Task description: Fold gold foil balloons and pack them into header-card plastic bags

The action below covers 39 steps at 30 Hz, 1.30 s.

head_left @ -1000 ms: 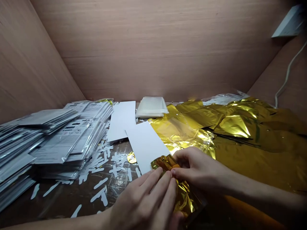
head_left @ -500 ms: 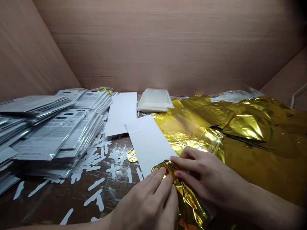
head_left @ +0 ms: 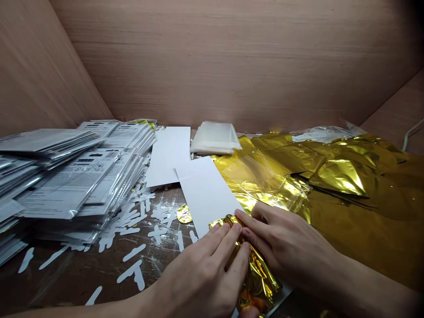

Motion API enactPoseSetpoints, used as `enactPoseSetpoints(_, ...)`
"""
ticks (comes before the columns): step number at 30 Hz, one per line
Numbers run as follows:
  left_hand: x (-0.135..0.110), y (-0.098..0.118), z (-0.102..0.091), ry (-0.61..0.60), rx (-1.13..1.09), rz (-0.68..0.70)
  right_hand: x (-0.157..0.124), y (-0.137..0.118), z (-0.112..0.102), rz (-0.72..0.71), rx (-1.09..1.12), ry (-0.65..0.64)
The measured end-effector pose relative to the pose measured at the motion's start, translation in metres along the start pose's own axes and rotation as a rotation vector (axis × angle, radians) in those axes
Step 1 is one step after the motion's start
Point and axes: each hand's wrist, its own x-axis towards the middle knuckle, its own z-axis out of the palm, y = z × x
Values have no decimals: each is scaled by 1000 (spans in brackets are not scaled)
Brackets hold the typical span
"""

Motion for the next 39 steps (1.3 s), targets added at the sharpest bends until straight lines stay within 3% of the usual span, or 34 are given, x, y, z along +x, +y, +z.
enactPoseSetpoints(7,-1,-4,1,-34,5,19,0,-2,2,-15,-45,14)
enactPoseSetpoints(11,-3,-5,3,-76,37,28,0,0,-2,32,73,-18)
enactPoseSetpoints(17,-6,-3,3,-169,36,29,34,14,-18,119,280,37)
enactPoseSetpoints(22,-3,-5,-5,-280,-40,7,68,21,-18,421,727,-33)
enactPoseSetpoints(24,-2,-6,-7,-305,-66,-7,75,24,-17,446,920,-15)
enactPoseSetpoints(26,-2,-7,-7,-310,-79,-11,77,28,-16,348,922,-27)
enactPoseSetpoints(28,-3,-8,-6,-302,-82,-13,76,32,-16,234,767,-31)
enactPoseSetpoints(32,-4,-4,-4,-293,-74,-34,69,40,-12,66,594,105)
enactPoseSetpoints(34,-3,-2,-6,-285,-91,-63,64,46,-7,-87,537,160)
enactPoseSetpoints(37,-1,0,-9,-273,-167,-125,58,56,-1,-309,412,174)
enactPoseSetpoints(39,-1,0,-11,-257,-240,-132,54,60,1,-384,372,171)
